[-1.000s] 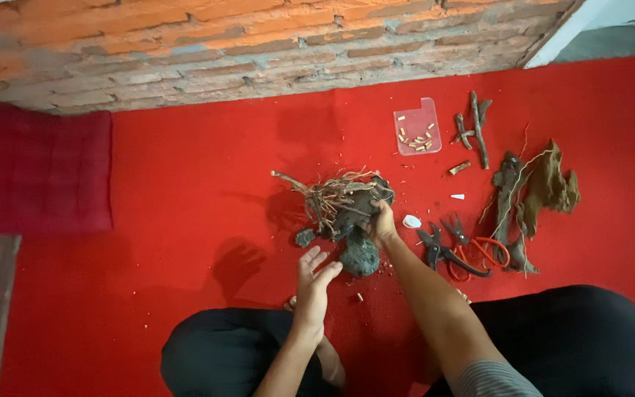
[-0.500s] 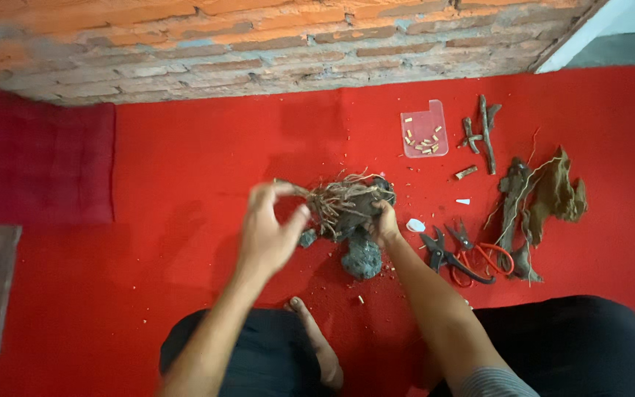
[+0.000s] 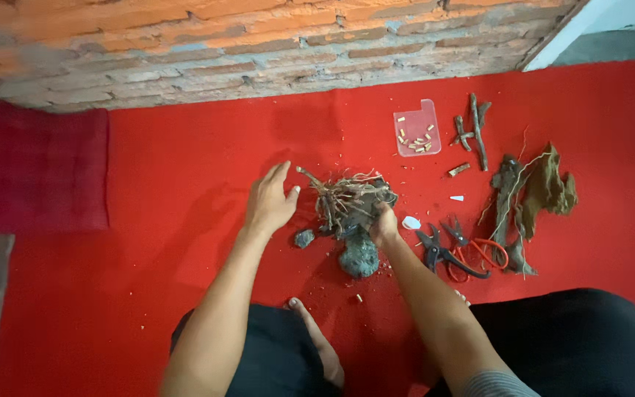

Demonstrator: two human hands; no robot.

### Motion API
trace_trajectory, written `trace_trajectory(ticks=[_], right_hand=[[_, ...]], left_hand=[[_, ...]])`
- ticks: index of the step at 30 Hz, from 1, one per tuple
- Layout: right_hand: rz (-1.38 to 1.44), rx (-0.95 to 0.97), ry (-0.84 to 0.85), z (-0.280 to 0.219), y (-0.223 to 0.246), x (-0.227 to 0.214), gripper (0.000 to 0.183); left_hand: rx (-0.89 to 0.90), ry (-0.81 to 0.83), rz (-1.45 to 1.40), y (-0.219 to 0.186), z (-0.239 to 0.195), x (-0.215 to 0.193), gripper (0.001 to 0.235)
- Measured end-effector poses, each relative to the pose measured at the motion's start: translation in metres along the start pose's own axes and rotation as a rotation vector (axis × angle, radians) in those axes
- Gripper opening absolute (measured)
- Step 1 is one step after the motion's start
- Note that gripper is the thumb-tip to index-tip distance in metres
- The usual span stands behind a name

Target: The person sits on a red floor and assembles a driftwood piece with roots onto a dark base. They use a white glue bottle to apply adhesive to the roots and base, then press the pieces together to secure them.

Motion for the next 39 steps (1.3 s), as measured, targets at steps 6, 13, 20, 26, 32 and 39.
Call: trace_trajectory(ticks=[6,13,20,26,32,39], right_hand=[[-0.186,0.006,-0.017,-0.004,-0.003,-0.011,0.049],[-0.305,-0.045,-0.043,-0.019,0.0,-0.014,0.057],[-0.429,0.155,0.015,-0.011,0.016,-0.049,0.051],[-0.963,0.195,0.196,-0.027,0.065,-0.093,0.043],[-2.455,-0.532,0.168,-0.04,0.083,-0.105,0.046],[-2.163,-1.054,-0.564,-0.033,0.041,-0.153,0.031]], left_hand=[[-0.018,0.034,-0.008,-0.015,-0.009,0.011,0.062],[0.059,-0.023,0.08,-0.029,-0.003,0.018,0.046],[0.089,-0.075,0.089,-0.024,-0.003,0.027,0.043],[0.095,-0.042,0.069,-0.032,-0.006,0.028,0.045],[-0.011,0.041,0.079,-0.05,-0.01,0.023,0.052],[-0.107,0.058,0.053,-0.07,-0.015,-0.001,0.061]])
Point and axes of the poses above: each hand's wrist, its own z-axis towards the middle knuckle, its own x-axis out of the palm, y = z × x, the point moved 4 cm from there along z, towards the middle knuckle, and after that the axes turned 3 degrees about -z, right-handed, at the moved point
